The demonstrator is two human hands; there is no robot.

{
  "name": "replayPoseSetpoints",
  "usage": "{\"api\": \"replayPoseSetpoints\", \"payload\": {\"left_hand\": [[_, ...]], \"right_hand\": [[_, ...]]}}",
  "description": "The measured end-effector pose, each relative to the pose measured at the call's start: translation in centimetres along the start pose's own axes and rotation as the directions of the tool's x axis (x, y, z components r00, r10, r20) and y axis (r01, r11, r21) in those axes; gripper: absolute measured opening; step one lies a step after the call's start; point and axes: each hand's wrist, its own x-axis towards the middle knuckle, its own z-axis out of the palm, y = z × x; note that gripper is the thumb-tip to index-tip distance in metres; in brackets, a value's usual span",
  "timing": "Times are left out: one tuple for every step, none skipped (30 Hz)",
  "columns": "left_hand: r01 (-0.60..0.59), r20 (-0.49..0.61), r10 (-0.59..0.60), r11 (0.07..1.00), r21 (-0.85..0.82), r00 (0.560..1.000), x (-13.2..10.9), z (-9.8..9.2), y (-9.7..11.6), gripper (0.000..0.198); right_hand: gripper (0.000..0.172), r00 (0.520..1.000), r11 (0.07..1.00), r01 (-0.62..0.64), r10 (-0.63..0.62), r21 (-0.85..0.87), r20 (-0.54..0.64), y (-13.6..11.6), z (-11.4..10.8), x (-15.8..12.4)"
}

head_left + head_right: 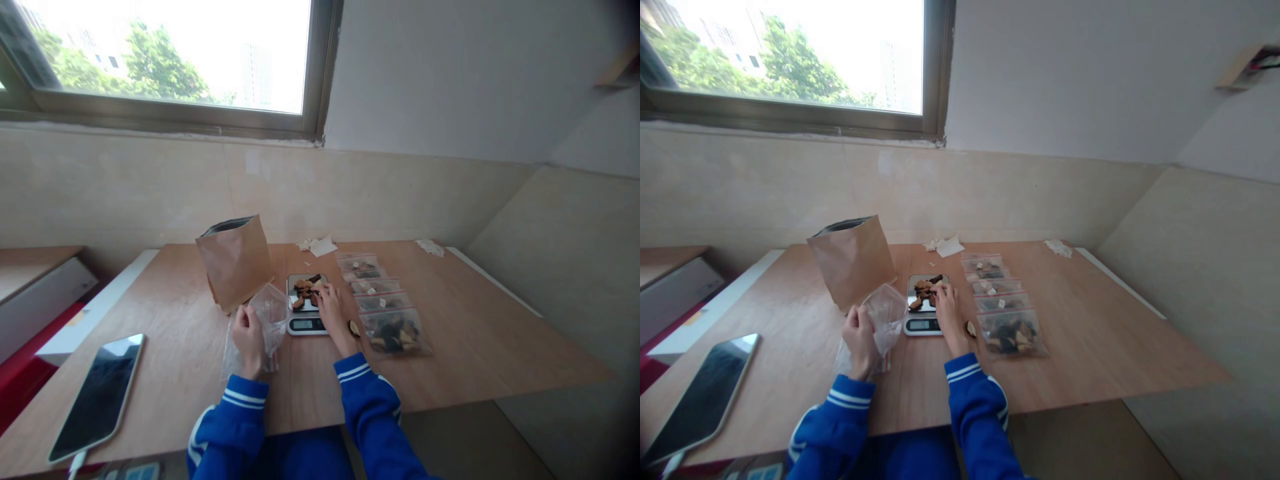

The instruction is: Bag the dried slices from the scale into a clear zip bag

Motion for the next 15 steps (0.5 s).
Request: {"api": "replayPoseSetpoints", "payload": {"left_hand": [[-0.013, -0.003, 0.013, 1.000, -0.006, 1.000, -0.2, 0.2, -0.5, 0.037], [-0.026, -0.006, 0.026, 1.000, -0.011, 1.000, -0.3, 0.3, -0.9, 0.038], [-0.036, -0.008, 0.036, 0.999, -0.018, 0.999, -0.4, 0.4, -1.1, 0.038], [-0.044, -0.008, 0.043, 0.999, -0.028, 0.999, -0.5, 0.4, -1.4, 0.038], [-0.047, -0.005, 0.047, 0.998, -0.036, 0.999, -0.5, 0.4, -1.5, 0.038], [-0.047, -0.002, 0.047, 0.998, -0.043, 0.999, -0.5, 0.4, -1.5, 0.038], [-0.045, 0.001, 0.045, 0.998, -0.049, 0.999, -0.5, 0.4, -1.5, 0.038], [-0.040, 0.005, 0.041, 0.998, -0.053, 0.999, -0.5, 0.4, -1.5, 0.038], [-0.035, 0.012, 0.036, 0.998, -0.057, 0.999, -0.5, 0.4, -1.5, 0.038], [-0.031, 0.022, 0.032, 0.998, -0.061, 0.999, -0.5, 0.4, -1.4, 0.038], [-0.027, 0.033, 0.030, 0.997, -0.066, 0.999, -0.5, 0.4, -1.4, 0.037], [-0.025, 0.045, 0.028, 0.997, -0.071, 0.999, -0.5, 0.4, -1.4, 0.037], [-0.023, 0.055, 0.027, 0.997, -0.074, 0.998, -0.5, 0.4, -1.4, 0.037], [-0.022, 0.063, 0.027, 0.997, -0.076, 0.998, -0.6, 0.4, -1.4, 0.037], [-0.022, 0.068, 0.027, 0.997, -0.077, 0.997, -0.6, 0.4, -1.5, 0.037]], "right_hand": [[0.032, 1.000, 1.000, 0.010, -0.009, 0.020, -0.009, 0.1, 0.2, 0.0], [0.033, 1.000, 0.999, 0.018, -0.017, 0.040, -0.015, 0.2, 0.3, 0.0], [0.034, 1.000, 0.998, 0.023, -0.022, 0.062, -0.020, 0.4, 0.4, 0.0], [0.034, 0.999, 0.996, 0.025, -0.023, 0.087, -0.028, 0.5, 0.5, 0.0], [0.034, 0.999, 0.993, 0.024, -0.019, 0.115, -0.039, 0.6, 0.5, 0.1], [0.033, 0.998, 0.989, 0.020, -0.012, 0.147, -0.054, 0.7, 0.3, 0.2], [0.033, 0.997, 0.983, 0.014, -0.001, 0.182, -0.072, 0.6, 0.2, 0.4], [0.032, 0.995, 0.975, 0.006, 0.015, 0.221, -0.095, 0.4, -0.1, 0.5], [0.030, 0.992, 0.965, -0.001, 0.035, 0.263, -0.122, 0.0, -0.4, 0.7], [0.029, 0.987, 0.951, -0.007, 0.056, 0.310, -0.150, -0.6, -0.8, 0.9], [0.028, 0.980, 0.932, -0.013, 0.085, 0.362, -0.182, -1.4, -1.1, 1.1], [0.028, 0.969, 0.909, -0.022, 0.122, 0.417, -0.214, -2.5, -1.3, 1.3], [0.028, 0.958, 0.881, -0.031, 0.162, 0.472, -0.238, -3.8, -1.5, 1.4], [0.029, 0.945, 0.849, -0.042, 0.205, 0.527, -0.255, -5.3, -1.6, 1.5], [0.029, 0.939, 0.817, -0.051, 0.235, 0.574, -0.251, -6.8, -1.6, 1.6]]}}
